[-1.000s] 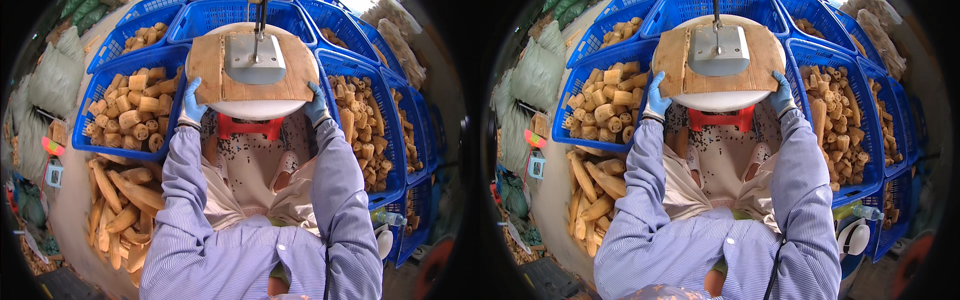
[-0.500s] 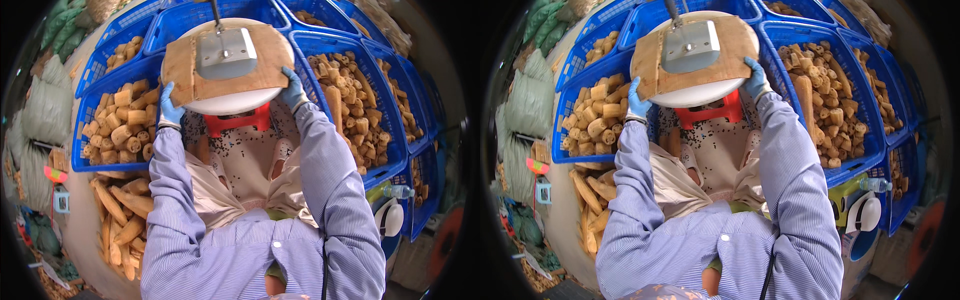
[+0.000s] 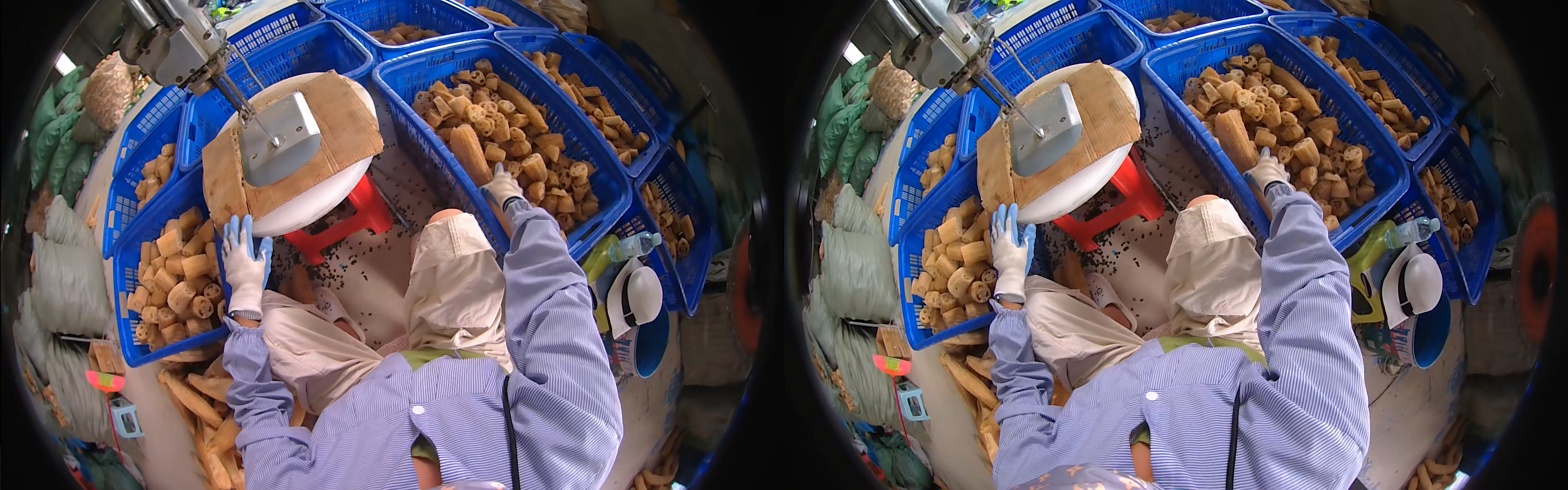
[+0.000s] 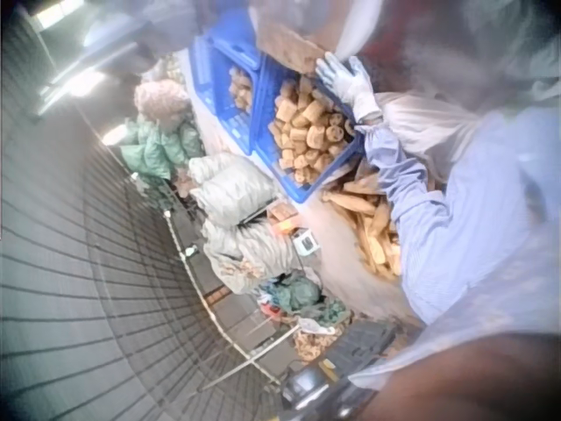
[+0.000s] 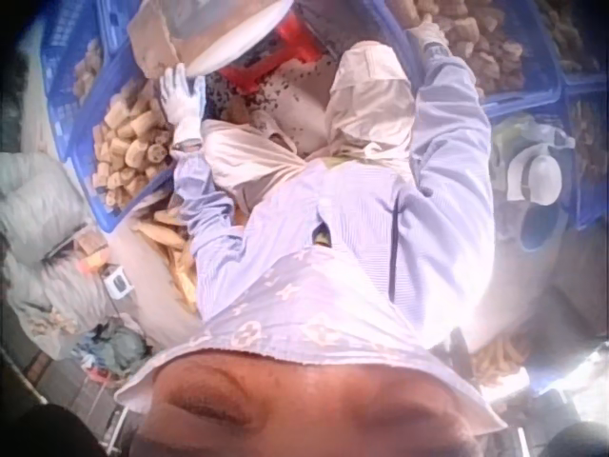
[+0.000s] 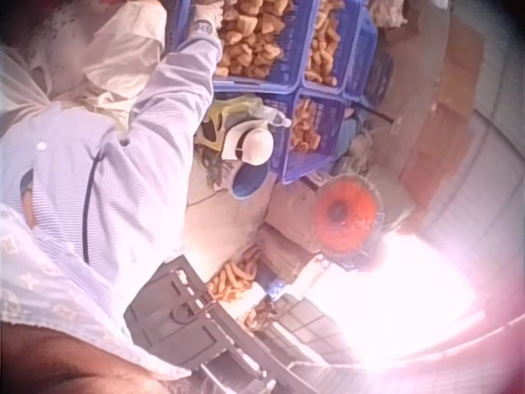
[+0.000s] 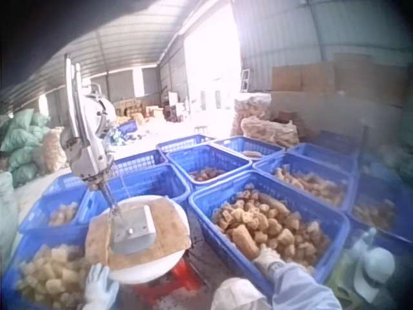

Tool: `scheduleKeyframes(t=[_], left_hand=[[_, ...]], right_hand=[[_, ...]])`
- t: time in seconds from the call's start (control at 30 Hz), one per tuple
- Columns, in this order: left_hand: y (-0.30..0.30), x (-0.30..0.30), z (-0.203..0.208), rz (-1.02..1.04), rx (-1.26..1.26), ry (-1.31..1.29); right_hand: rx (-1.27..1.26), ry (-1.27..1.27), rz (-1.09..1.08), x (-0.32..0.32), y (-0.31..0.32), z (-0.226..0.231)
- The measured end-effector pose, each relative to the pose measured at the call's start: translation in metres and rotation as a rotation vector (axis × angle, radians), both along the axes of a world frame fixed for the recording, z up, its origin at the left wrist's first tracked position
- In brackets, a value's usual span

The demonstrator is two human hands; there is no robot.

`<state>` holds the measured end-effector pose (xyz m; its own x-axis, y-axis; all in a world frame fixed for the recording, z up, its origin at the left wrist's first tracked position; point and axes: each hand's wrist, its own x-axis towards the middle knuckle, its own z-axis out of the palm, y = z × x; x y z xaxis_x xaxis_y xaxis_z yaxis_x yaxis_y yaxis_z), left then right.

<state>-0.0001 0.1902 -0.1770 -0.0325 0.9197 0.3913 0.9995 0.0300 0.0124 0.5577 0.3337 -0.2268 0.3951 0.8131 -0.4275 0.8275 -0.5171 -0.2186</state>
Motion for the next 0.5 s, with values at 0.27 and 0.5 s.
scheduleKeyframes(t=[0.27, 0.5], left_hand=[[-0.02, 0.029, 0.03, -0.093, 0.184, -0.322], [-0.051, 0.117, 0.056, -0.192, 0.187, -0.696]], right_hand=[[0.369, 0.326, -0.027, 0.015, -0.017, -0.022], [0.545, 0.743, -0.005, 0.044, -0.023, 0.086]])
